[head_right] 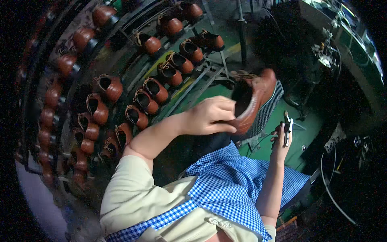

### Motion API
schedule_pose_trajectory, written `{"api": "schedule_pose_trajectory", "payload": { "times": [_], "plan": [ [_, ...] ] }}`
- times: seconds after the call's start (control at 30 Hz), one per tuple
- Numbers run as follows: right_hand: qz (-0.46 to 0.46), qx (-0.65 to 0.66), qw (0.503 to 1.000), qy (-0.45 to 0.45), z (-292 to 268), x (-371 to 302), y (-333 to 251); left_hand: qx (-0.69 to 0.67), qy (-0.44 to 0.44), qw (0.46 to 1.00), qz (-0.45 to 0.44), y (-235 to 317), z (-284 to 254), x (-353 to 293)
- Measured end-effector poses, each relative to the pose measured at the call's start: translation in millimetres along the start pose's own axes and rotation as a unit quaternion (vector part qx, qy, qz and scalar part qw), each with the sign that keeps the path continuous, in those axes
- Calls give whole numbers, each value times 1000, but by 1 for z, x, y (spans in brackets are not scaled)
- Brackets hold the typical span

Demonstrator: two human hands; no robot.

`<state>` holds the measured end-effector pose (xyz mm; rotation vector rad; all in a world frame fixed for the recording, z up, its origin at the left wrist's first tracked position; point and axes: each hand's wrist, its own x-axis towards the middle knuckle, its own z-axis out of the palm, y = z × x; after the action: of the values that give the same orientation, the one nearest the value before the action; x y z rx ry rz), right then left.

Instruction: Applying adhesive or finish to the edges of brown leather shoes using a spray gun.

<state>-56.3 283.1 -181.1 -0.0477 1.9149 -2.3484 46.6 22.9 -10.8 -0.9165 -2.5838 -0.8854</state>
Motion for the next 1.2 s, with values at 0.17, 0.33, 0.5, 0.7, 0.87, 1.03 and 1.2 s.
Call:
{"api": "schedule_pose_trajectory", "payload": {
  "times": [0.17,0.33,0.5,0.7,0.87,1.03,1.2],
  "plan": [
    [2,-44,999,-19,17,6,2,-38,171,977,-123,93,-61,-80],
    [24,-41,998,-49,17,17,3,242,217,909,-259,103,-101,-106],
    [17,-69,996,-55,18,21,4,341,232,858,-306,-10,-165,-137],
    [17,-108,993,-52,18,19,-2,403,172,770,-465,-72,-203,-173],
    [31,-94,995,-23,5,17,8,527,192,628,-539,-10,-179,-182],
    [29,-63,997,-37,4,17,9,544,109,651,-518,17,-169,-220],
    [31,-11,999,-28,-1,13,8,350,270,790,-424,98,-107,-149]
  ]
}}
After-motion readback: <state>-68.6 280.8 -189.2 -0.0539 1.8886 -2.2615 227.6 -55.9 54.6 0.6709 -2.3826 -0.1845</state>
